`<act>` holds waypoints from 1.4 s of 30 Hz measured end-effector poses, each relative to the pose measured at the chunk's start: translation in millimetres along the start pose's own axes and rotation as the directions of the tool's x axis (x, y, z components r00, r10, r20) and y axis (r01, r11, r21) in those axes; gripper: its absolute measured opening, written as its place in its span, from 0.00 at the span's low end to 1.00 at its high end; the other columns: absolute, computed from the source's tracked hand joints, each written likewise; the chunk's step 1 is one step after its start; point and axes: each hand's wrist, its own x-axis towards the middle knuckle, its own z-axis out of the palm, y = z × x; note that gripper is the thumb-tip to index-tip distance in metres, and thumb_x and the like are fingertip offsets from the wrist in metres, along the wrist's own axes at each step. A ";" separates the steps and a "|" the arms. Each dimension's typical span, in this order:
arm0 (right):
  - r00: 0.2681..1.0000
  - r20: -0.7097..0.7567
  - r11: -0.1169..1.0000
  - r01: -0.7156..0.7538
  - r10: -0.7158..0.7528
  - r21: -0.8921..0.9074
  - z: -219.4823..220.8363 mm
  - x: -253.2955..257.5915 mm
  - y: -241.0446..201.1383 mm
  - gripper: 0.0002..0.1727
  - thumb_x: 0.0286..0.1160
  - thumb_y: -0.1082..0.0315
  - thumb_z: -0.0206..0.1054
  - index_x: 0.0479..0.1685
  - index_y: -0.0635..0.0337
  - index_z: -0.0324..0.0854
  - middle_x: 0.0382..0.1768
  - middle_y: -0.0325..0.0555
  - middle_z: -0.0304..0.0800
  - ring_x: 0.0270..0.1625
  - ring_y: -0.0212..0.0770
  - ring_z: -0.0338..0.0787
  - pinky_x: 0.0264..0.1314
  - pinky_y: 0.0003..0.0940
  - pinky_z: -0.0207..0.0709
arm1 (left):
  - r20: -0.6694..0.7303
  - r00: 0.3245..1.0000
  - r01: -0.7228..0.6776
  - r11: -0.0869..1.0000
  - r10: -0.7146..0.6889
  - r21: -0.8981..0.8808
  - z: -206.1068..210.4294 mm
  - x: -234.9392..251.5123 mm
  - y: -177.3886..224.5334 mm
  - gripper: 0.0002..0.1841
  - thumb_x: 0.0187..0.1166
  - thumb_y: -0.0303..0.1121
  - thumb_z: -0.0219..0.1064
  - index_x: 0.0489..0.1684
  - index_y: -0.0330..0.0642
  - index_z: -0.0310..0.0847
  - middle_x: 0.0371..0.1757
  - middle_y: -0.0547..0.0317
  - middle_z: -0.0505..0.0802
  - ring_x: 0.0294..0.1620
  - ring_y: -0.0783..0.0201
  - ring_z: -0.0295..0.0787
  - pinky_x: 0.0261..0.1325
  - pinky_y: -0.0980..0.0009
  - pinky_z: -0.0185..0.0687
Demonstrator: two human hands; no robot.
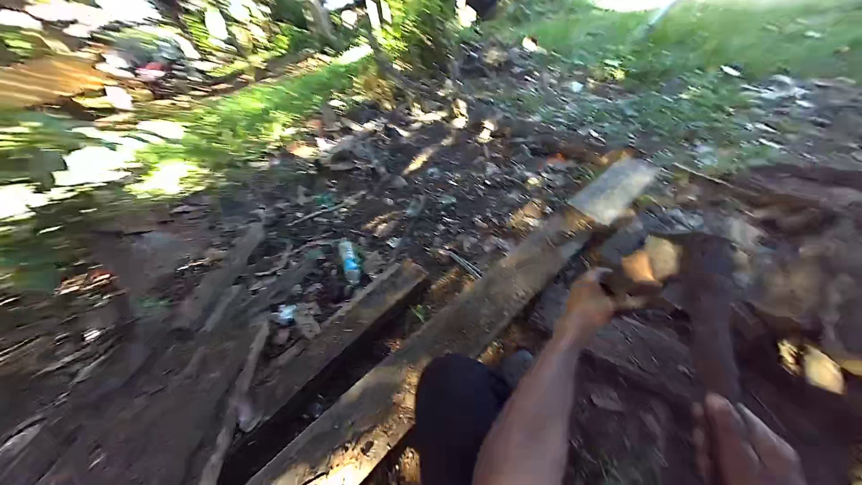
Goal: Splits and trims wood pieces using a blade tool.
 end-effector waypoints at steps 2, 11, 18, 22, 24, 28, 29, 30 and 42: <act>0.999 -0.038 0.999 -0.020 0.019 -0.028 0.7 -3.0 -1.2 0.33 0.90 0.39 0.47 0.50 0.63 0.80 0.18 0.38 0.78 0.14 0.35 0.79 0.15 0.37 0.80 | 0.068 0.996 0.059 0.998 -0.057 -0.037 -5.3 -5.2 -10.4 0.35 0.63 0.31 0.86 0.75 0.41 0.80 0.63 0.45 0.92 0.59 0.52 0.92 0.64 0.50 0.89; 0.996 0.000 0.995 -0.088 0.088 -0.050 -16.2 -3.5 7.2 0.37 0.80 0.27 0.49 0.40 0.53 0.82 0.14 0.36 0.78 0.11 0.36 0.78 0.12 0.35 0.78 | 0.135 0.612 0.621 0.369 -0.779 -0.691 8.7 -14.7 -81.9 0.43 0.85 0.68 0.53 0.81 0.35 0.64 0.61 0.34 0.89 0.50 0.43 0.92 0.50 0.47 0.90; 0.962 0.172 0.958 -0.241 0.214 0.156 -53.9 -22.3 -6.6 0.39 0.72 0.20 0.54 0.29 0.50 0.81 0.12 0.37 0.75 0.08 0.34 0.74 0.08 0.31 0.72 | 0.410 0.649 0.661 0.209 -0.641 -0.720 26.3 -20.6 -59.7 0.43 0.73 0.77 0.54 0.66 0.46 0.79 0.45 0.47 0.92 0.37 0.55 0.92 0.40 0.62 0.90; 0.973 0.145 0.951 -0.211 0.182 0.225 -74.3 -36.2 0.2 0.41 0.69 0.18 0.52 0.31 0.49 0.84 0.13 0.36 0.78 0.09 0.33 0.75 0.08 0.29 0.73 | 0.425 0.626 0.668 0.170 -0.654 -0.724 28.8 -24.3 -70.6 0.26 0.78 0.57 0.67 0.60 0.44 0.81 0.42 0.47 0.92 0.33 0.56 0.91 0.35 0.62 0.89; 0.985 0.096 0.952 -0.164 0.144 0.260 -78.2 -33.5 0.1 0.38 0.71 0.20 0.54 0.29 0.48 0.84 0.12 0.35 0.77 0.08 0.32 0.75 0.08 0.28 0.73 | 0.456 0.576 0.704 0.128 -0.679 -0.699 33.6 -32.3 -76.4 0.25 0.77 0.52 0.70 0.62 0.42 0.80 0.46 0.46 0.92 0.41 0.54 0.92 0.42 0.57 0.90; 0.979 -0.044 0.929 -0.172 0.197 0.328 -70.5 -19.6 1.7 0.41 0.72 0.19 0.51 0.28 0.51 0.83 0.11 0.35 0.75 0.08 0.34 0.75 0.09 0.31 0.75 | 0.477 0.549 0.714 0.088 -0.686 -0.695 40.9 -53.8 -87.7 0.20 0.75 0.46 0.73 0.55 0.40 0.82 0.41 0.47 0.93 0.39 0.55 0.93 0.42 0.55 0.91; 0.967 -0.083 0.919 -0.200 0.241 0.338 -66.9 -16.5 4.3 0.41 0.76 0.21 0.48 0.29 0.52 0.82 0.11 0.36 0.75 0.08 0.35 0.75 0.09 0.32 0.75 | 0.480 0.539 0.736 0.109 -0.692 -0.668 41.9 -58.3 -89.3 0.19 0.77 0.45 0.72 0.54 0.39 0.82 0.40 0.47 0.93 0.38 0.55 0.93 0.42 0.55 0.91; 0.951 -0.121 0.912 -0.229 0.284 0.341 -63.1 -13.4 6.6 0.41 0.80 0.24 0.45 0.29 0.53 0.81 0.11 0.36 0.75 0.08 0.35 0.74 0.08 0.33 0.75 | 0.482 0.521 0.763 0.132 -0.705 -0.632 42.8 -61.5 -92.5 0.20 0.78 0.45 0.71 0.56 0.37 0.82 0.42 0.46 0.93 0.39 0.55 0.93 0.44 0.55 0.91; 0.714 -0.171 0.715 -0.592 0.679 0.372 -48.1 5.0 79.9 0.40 0.86 0.29 0.44 0.38 0.60 0.81 0.15 0.42 0.77 0.11 0.39 0.77 0.13 0.37 0.78 | 0.273 0.660 0.716 0.474 -0.700 -0.513 41.9 -70.3 -129.0 0.30 0.65 0.21 0.78 0.69 0.32 0.74 0.49 0.34 0.92 0.42 0.44 0.94 0.47 0.48 0.93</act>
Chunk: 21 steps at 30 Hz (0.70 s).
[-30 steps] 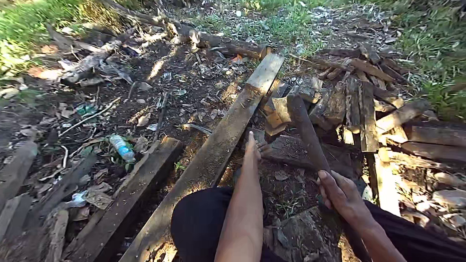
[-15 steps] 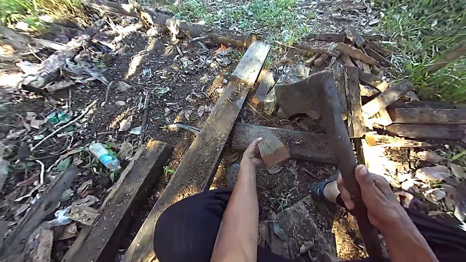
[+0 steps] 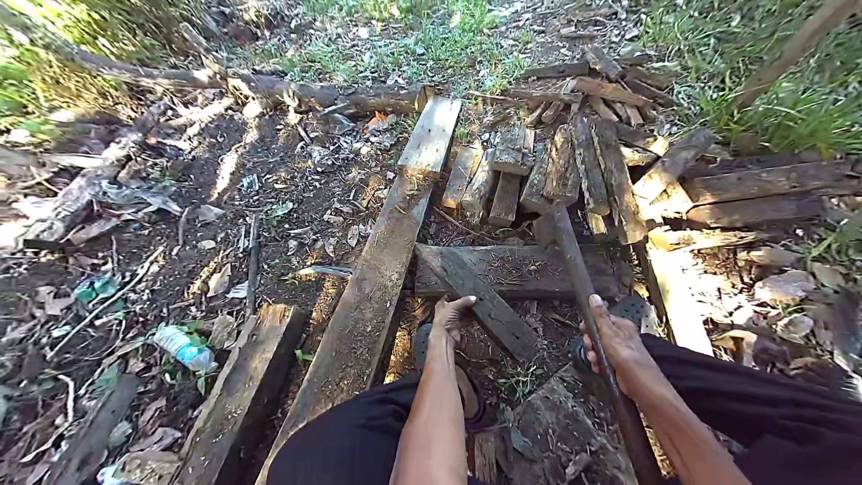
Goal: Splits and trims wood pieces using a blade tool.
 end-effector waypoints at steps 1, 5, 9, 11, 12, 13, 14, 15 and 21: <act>1.000 0.002 1.000 -0.001 0.001 0.008 1.2 1.5 0.5 0.40 0.86 0.29 0.44 0.37 0.60 0.80 0.15 0.42 0.76 0.11 0.39 0.77 0.13 0.37 0.78 | 0.016 0.999 -0.045 0.999 0.045 -0.015 -1.5 2.5 0.8 0.31 0.61 0.17 0.78 0.69 0.32 0.74 0.50 0.34 0.92 0.44 0.43 0.94 0.48 0.47 0.93; 1.000 0.010 1.000 0.004 -0.004 0.029 6.7 2.5 -3.2 0.40 0.86 0.30 0.44 0.36 0.61 0.81 0.15 0.42 0.77 0.11 0.39 0.77 0.12 0.37 0.78 | 0.156 0.949 -0.277 0.961 0.274 -0.002 -4.1 9.6 13.5 0.34 0.48 0.08 0.76 0.63 0.29 0.76 0.52 0.38 0.92 0.49 0.50 0.92 0.50 0.54 0.92; 1.000 0.024 1.000 0.020 -0.020 -0.003 11.6 -1.4 -7.8 0.41 0.85 0.28 0.43 0.38 0.60 0.81 0.17 0.43 0.78 0.13 0.40 0.79 0.15 0.38 0.80 | 0.258 0.880 -0.422 0.906 0.399 0.041 -1.7 11.5 36.7 0.36 0.40 0.08 0.76 0.61 0.25 0.78 0.51 0.37 0.93 0.50 0.50 0.93 0.53 0.54 0.92; 0.999 0.033 1.000 0.027 -0.027 -0.012 13.7 -2.6 -9.2 0.42 0.84 0.27 0.43 0.39 0.60 0.82 0.17 0.45 0.80 0.13 0.41 0.80 0.15 0.39 0.80 | 0.305 0.846 -0.478 0.876 0.438 0.068 -0.2 9.5 47.5 0.35 0.39 0.08 0.76 0.59 0.25 0.80 0.50 0.37 0.94 0.49 0.50 0.94 0.54 0.53 0.92; 0.999 0.039 0.999 0.033 -0.032 -0.019 14.5 -2.6 -9.1 0.42 0.84 0.27 0.43 0.38 0.60 0.82 0.18 0.45 0.80 0.13 0.42 0.80 0.15 0.39 0.81 | 0.329 0.829 -0.501 0.862 0.453 0.077 0.7 7.5 52.2 0.34 0.39 0.08 0.76 0.58 0.25 0.81 0.49 0.37 0.94 0.49 0.50 0.94 0.55 0.53 0.91; 0.998 0.044 0.999 0.038 -0.037 -0.027 15.4 -3.0 -8.8 0.42 0.83 0.26 0.43 0.37 0.60 0.81 0.18 0.45 0.80 0.13 0.42 0.80 0.15 0.39 0.80 | 0.352 0.813 -0.520 0.851 0.464 0.078 1.4 5.7 56.0 0.34 0.40 0.08 0.76 0.58 0.25 0.81 0.50 0.37 0.94 0.50 0.49 0.94 0.56 0.52 0.91; 0.998 0.049 0.999 0.041 -0.039 -0.032 16.4 -3.4 -8.6 0.42 0.83 0.26 0.43 0.37 0.59 0.81 0.17 0.45 0.80 0.13 0.42 0.80 0.15 0.39 0.80 | 0.370 0.799 -0.536 0.841 0.474 0.078 2.4 4.0 59.0 0.34 0.40 0.09 0.76 0.58 0.25 0.82 0.50 0.37 0.94 0.51 0.49 0.94 0.57 0.52 0.91; 0.998 0.054 0.999 0.042 -0.040 -0.032 17.4 -3.8 -8.2 0.43 0.83 0.25 0.43 0.37 0.59 0.81 0.17 0.45 0.80 0.13 0.42 0.80 0.15 0.39 0.80 | 0.386 0.786 -0.548 0.834 0.483 0.072 3.5 2.6 61.3 0.33 0.41 0.09 0.76 0.58 0.25 0.82 0.50 0.36 0.94 0.51 0.49 0.94 0.57 0.52 0.91; 0.995 0.082 0.998 0.058 -0.055 -0.033 19.5 -5.4 -7.1 0.42 0.82 0.25 0.43 0.38 0.58 0.82 0.18 0.45 0.81 0.14 0.42 0.81 0.15 0.38 0.80 | 0.348 0.793 -0.560 0.823 0.499 0.097 13.0 -1.9 69.4 0.32 0.44 0.09 0.77 0.59 0.23 0.82 0.50 0.35 0.94 0.50 0.49 0.94 0.57 0.53 0.91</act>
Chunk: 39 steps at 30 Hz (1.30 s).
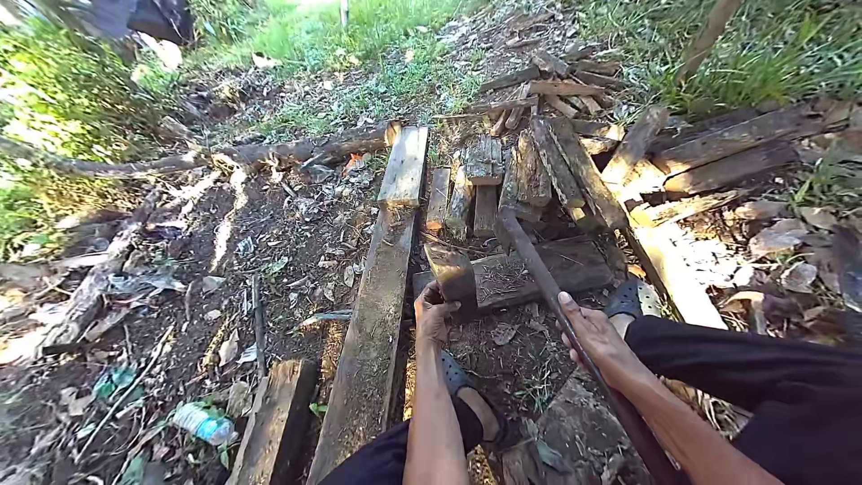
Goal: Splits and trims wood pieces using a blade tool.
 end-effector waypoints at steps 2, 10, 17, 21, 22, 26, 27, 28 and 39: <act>1.000 0.008 1.000 0.001 -0.001 -0.002 -0.7 -0.3 -0.1 0.43 0.83 0.25 0.42 0.38 0.58 0.82 0.19 0.45 0.81 0.14 0.42 0.81 0.15 0.38 0.80 | -0.056 0.998 0.033 0.999 -0.032 0.015 2.9 1.3 1.8 0.31 0.48 0.11 0.78 0.60 0.24 0.82 0.51 0.35 0.94 0.51 0.49 0.93 0.58 0.54 0.91; 1.000 -0.026 1.000 -0.009 0.009 0.019 -10.3 0.6 0.7 0.39 0.86 0.29 0.45 0.45 0.60 0.81 0.19 0.42 0.80 0.14 0.39 0.81 0.17 0.37 0.82 | -0.393 0.819 0.400 0.907 -0.418 -0.132 13.2 -3.7 -10.5 0.20 0.65 0.33 0.84 0.53 0.34 0.87 0.37 0.44 0.94 0.31 0.55 0.93 0.34 0.60 0.92; 0.998 -0.057 1.000 0.003 -0.003 0.010 -11.1 2.8 -2.1 0.40 0.84 0.27 0.46 0.44 0.59 0.81 0.19 0.43 0.81 0.14 0.39 0.82 0.16 0.36 0.82 | -0.299 0.711 0.439 0.734 -0.636 -0.519 18.7 -11.3 -31.3 0.20 0.76 0.43 0.74 0.53 0.36 0.82 0.40 0.46 0.93 0.36 0.55 0.92 0.42 0.56 0.91; 0.998 -0.060 1.000 -0.005 0.006 0.006 -7.7 2.6 -2.4 0.40 0.83 0.27 0.46 0.45 0.59 0.81 0.19 0.43 0.81 0.14 0.39 0.82 0.17 0.35 0.82 | -0.286 0.694 0.428 0.698 -0.660 -0.573 30.9 -10.6 -15.2 0.20 0.74 0.43 0.75 0.53 0.36 0.81 0.42 0.46 0.93 0.38 0.54 0.93 0.43 0.56 0.91; 0.998 -0.059 1.000 -0.002 0.003 0.009 -6.4 1.8 -3.4 0.40 0.83 0.27 0.46 0.44 0.59 0.81 0.19 0.43 0.81 0.14 0.39 0.82 0.16 0.35 0.81 | -0.279 0.698 0.416 0.691 -0.659 -0.591 36.1 -11.0 -9.8 0.21 0.73 0.43 0.76 0.54 0.37 0.81 0.43 0.46 0.93 0.39 0.54 0.93 0.43 0.55 0.91; 0.997 -0.026 0.997 0.074 -0.074 0.031 -1.1 -6.9 -8.1 0.39 0.85 0.28 0.45 0.43 0.58 0.81 0.18 0.42 0.81 0.14 0.39 0.82 0.16 0.35 0.82 | -0.233 0.695 0.390 0.629 -0.680 -0.673 57.4 -10.5 12.0 0.25 0.75 0.50 0.73 0.60 0.42 0.78 0.49 0.45 0.92 0.44 0.52 0.92 0.45 0.56 0.91; 0.994 -0.016 0.993 0.110 -0.110 0.034 -0.9 -9.3 -9.8 0.38 0.86 0.30 0.44 0.43 0.58 0.81 0.18 0.42 0.81 0.14 0.39 0.83 0.16 0.35 0.82 | -0.225 0.694 0.382 0.615 -0.684 -0.690 60.8 -8.9 15.5 0.25 0.76 0.51 0.72 0.63 0.44 0.78 0.51 0.46 0.91 0.43 0.53 0.92 0.42 0.60 0.91; 0.988 -0.007 0.988 0.151 -0.151 0.034 -1.5 -12.0 -11.6 0.38 0.88 0.32 0.43 0.45 0.59 0.82 0.18 0.42 0.82 0.14 0.40 0.83 0.16 0.35 0.82 | -0.226 0.691 0.363 0.600 -0.687 -0.713 62.9 -7.5 18.0 0.27 0.77 0.52 0.71 0.67 0.45 0.76 0.55 0.44 0.90 0.45 0.53 0.92 0.42 0.62 0.91; 0.692 0.116 0.701 0.711 -0.713 0.066 -1.0 -71.3 -39.0 0.35 0.85 0.30 0.48 0.39 0.55 0.81 0.16 0.32 0.81 0.13 0.32 0.81 0.13 0.30 0.79 | -0.309 0.677 0.308 0.638 -0.668 -0.706 59.0 5.6 27.1 0.27 0.82 0.54 0.65 0.74 0.49 0.74 0.62 0.43 0.88 0.49 0.50 0.91 0.44 0.61 0.90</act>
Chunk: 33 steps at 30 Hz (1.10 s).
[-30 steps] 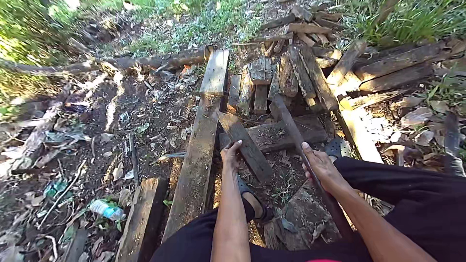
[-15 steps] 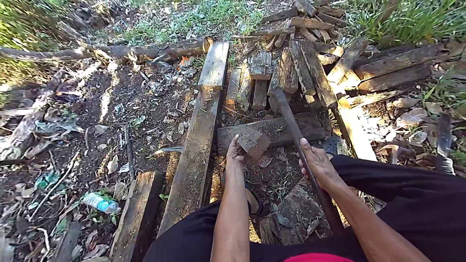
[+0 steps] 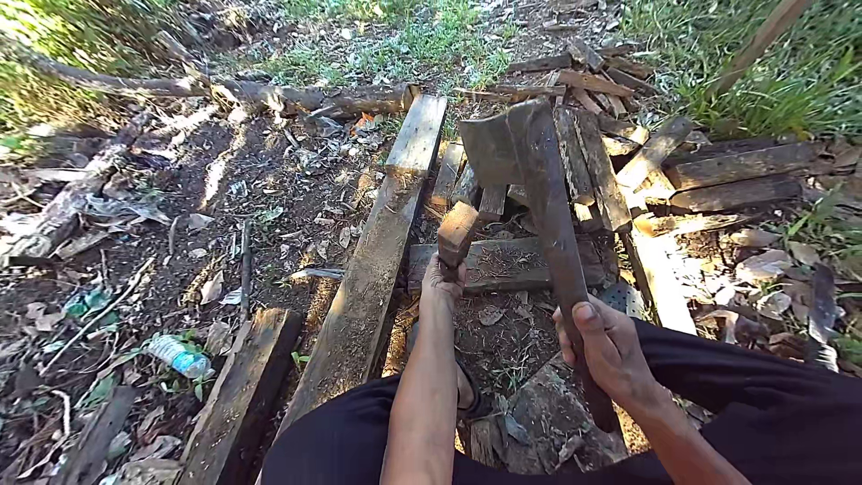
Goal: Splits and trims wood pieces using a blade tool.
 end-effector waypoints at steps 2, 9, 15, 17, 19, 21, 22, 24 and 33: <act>0.998 0.025 0.999 0.052 -0.052 -0.014 6.1 -1.1 -4.7 0.36 0.84 0.29 0.47 0.38 0.54 0.81 0.16 0.32 0.80 0.13 0.31 0.80 0.13 0.31 0.79 | 0.001 1.000 -0.001 1.000 0.001 -0.014 -0.3 -1.2 0.2 0.26 0.81 0.54 0.66 0.73 0.50 0.74 0.61 0.44 0.88 0.49 0.50 0.91 0.44 0.60 0.90; 0.971 0.113 0.940 -0.170 0.211 -0.295 24.4 10.0 24.4 0.38 0.81 0.25 0.46 0.37 0.52 0.79 0.15 0.36 0.76 0.13 0.36 0.77 0.16 0.37 0.77 | 0.049 0.998 0.033 0.998 -0.036 0.060 -7.6 -2.9 4.8 0.34 0.77 0.58 0.69 0.77 0.48 0.72 0.62 0.40 0.89 0.50 0.48 0.93 0.48 0.57 0.92; 0.961 0.091 0.945 -0.234 0.260 -0.227 36.8 22.8 21.3 0.38 0.83 0.27 0.45 0.39 0.53 0.80 0.15 0.36 0.77 0.12 0.36 0.78 0.15 0.36 0.79 | -0.049 0.976 -0.148 0.809 0.213 0.569 -49.9 13.4 14.7 0.35 0.90 0.60 0.52 0.69 0.30 0.73 0.46 0.35 0.94 0.38 0.46 0.96 0.40 0.53 0.92; 0.957 0.083 0.942 -0.253 0.277 -0.221 34.6 26.4 20.0 0.38 0.84 0.27 0.43 0.39 0.55 0.80 0.14 0.37 0.77 0.11 0.36 0.79 0.14 0.36 0.80 | 0.070 0.867 -0.337 0.478 0.493 0.811 -59.0 20.4 11.0 0.28 0.79 0.42 0.71 0.72 0.32 0.74 0.51 0.38 0.93 0.46 0.46 0.94 0.48 0.48 0.91; 0.952 0.080 0.941 -0.276 0.296 -0.193 33.9 27.5 19.3 0.39 0.84 0.28 0.42 0.38 0.56 0.80 0.13 0.38 0.78 0.11 0.37 0.79 0.14 0.36 0.79 | 0.329 0.735 -0.521 0.182 0.593 0.834 -57.5 20.7 11.2 0.50 0.59 0.34 0.82 0.90 0.42 0.59 0.76 0.39 0.83 0.72 0.40 0.82 0.69 0.37 0.80; 0.952 0.079 0.946 -0.281 0.296 -0.165 34.3 26.6 18.8 0.39 0.84 0.28 0.42 0.37 0.56 0.79 0.13 0.38 0.78 0.11 0.37 0.79 0.13 0.35 0.79 | 0.553 0.615 -0.674 0.011 0.562 0.739 -46.8 14.9 12.3 0.62 0.54 0.32 0.85 0.97 0.53 0.45 0.90 0.43 0.67 0.86 0.38 0.67 0.79 0.35 0.70; 0.954 0.078 0.948 -0.276 0.291 -0.157 35.0 25.6 19.0 0.39 0.85 0.28 0.42 0.37 0.56 0.79 0.13 0.38 0.78 0.10 0.37 0.79 0.13 0.35 0.79 | 0.612 0.587 -0.705 -0.037 0.530 0.708 -38.7 10.1 13.1 0.63 0.53 0.32 0.87 0.97 0.58 0.46 0.91 0.45 0.66 0.85 0.38 0.67 0.78 0.34 0.71; 0.955 0.075 0.950 -0.275 0.288 -0.146 37.6 23.6 18.2 0.38 0.85 0.29 0.43 0.38 0.56 0.79 0.14 0.38 0.78 0.11 0.37 0.79 0.13 0.35 0.80 | 0.672 0.567 -0.723 -0.104 0.476 0.683 -16.6 12.2 18.4 0.49 0.57 0.33 0.86 0.88 0.50 0.67 0.78 0.46 0.83 0.75 0.44 0.81 0.73 0.39 0.79; 0.965 0.023 0.959 -0.256 0.261 -0.124 35.4 24.0 -10.7 0.38 0.86 0.30 0.44 0.39 0.57 0.80 0.14 0.39 0.80 0.11 0.37 0.80 0.13 0.35 0.80 | 0.771 0.468 -0.737 -0.290 0.432 0.610 19.7 5.7 41.7 0.25 0.54 0.45 0.86 0.53 0.47 0.91 0.46 0.54 0.97 0.49 0.55 0.95 0.57 0.40 0.88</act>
